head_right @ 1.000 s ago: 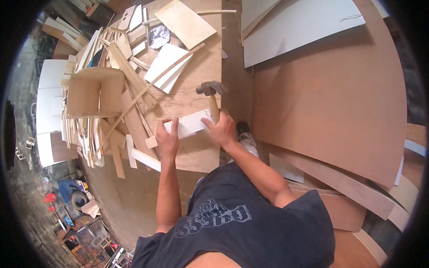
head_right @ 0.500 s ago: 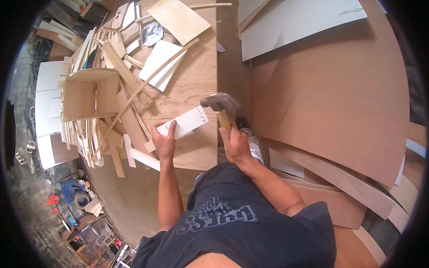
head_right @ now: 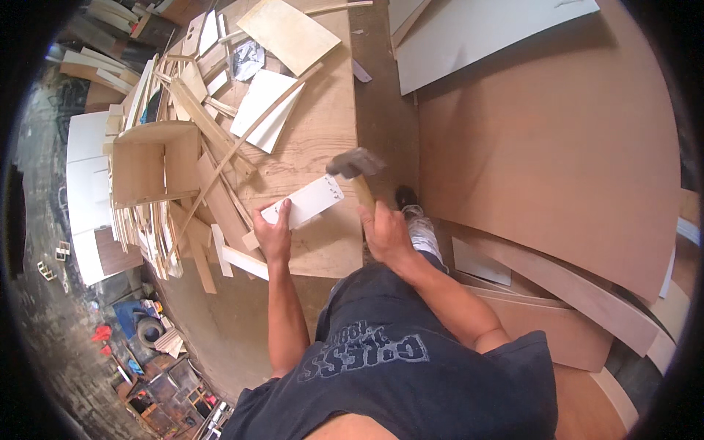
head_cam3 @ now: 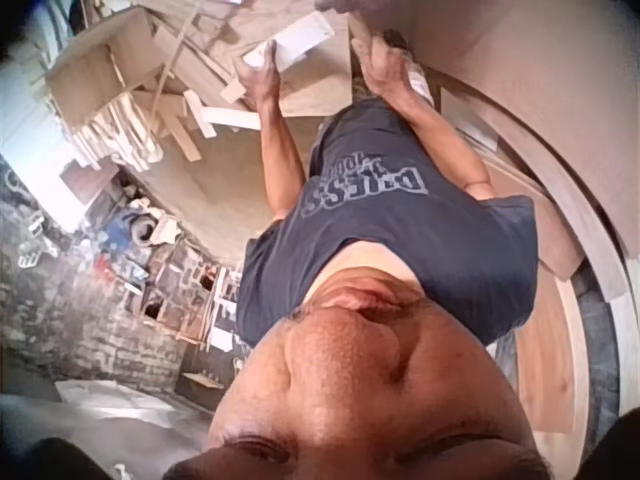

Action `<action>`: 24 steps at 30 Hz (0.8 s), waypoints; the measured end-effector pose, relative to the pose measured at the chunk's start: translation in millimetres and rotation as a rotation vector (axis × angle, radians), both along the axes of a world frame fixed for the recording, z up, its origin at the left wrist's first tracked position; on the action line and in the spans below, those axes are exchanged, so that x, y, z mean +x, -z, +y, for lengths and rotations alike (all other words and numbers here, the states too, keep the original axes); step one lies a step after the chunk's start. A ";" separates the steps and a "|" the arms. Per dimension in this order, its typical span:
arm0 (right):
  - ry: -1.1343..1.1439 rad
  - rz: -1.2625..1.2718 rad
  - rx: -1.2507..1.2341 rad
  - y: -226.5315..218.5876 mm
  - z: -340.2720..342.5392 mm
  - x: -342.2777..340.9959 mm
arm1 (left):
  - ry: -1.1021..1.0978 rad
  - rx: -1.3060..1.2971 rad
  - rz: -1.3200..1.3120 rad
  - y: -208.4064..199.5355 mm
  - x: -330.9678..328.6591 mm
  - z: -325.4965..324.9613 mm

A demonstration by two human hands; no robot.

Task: The person aligns small wooden components on a workbench and hammers nails into them to join the pieces together.

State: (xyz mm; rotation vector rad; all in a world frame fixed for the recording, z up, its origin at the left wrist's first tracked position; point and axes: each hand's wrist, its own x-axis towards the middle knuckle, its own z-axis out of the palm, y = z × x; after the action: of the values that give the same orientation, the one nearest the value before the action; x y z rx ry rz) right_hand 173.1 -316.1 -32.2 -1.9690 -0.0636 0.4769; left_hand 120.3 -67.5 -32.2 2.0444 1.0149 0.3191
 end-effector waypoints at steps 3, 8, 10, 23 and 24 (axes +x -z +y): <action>-0.112 -0.073 -0.053 0.1 2.5 5.2 | -0.032 -0.049 0.011 4.1 1.8 3.0; -0.104 -0.046 -0.063 -8.6 7.5 2.9 | -0.018 0.027 -0.008 11.3 -2.9 8.1; -0.110 -0.013 -0.074 -7.9 8.0 10.4 | -0.037 -0.024 -0.002 5.3 0.4 7.9; -0.116 -0.032 -0.062 -8.2 2.8 4.9 | -0.065 -0.036 0.010 6.3 2.1 9.1; -0.114 -0.038 -0.059 -4.7 2.7 6.3 | -0.064 -0.033 0.004 4.3 3.2 8.8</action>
State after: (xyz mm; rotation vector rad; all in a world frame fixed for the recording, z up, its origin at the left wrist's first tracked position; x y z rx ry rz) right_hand 179.5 -313.5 -27.5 -2.0400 -0.1890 0.5208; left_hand 123.6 -58.7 -36.5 1.9865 1.0828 0.3295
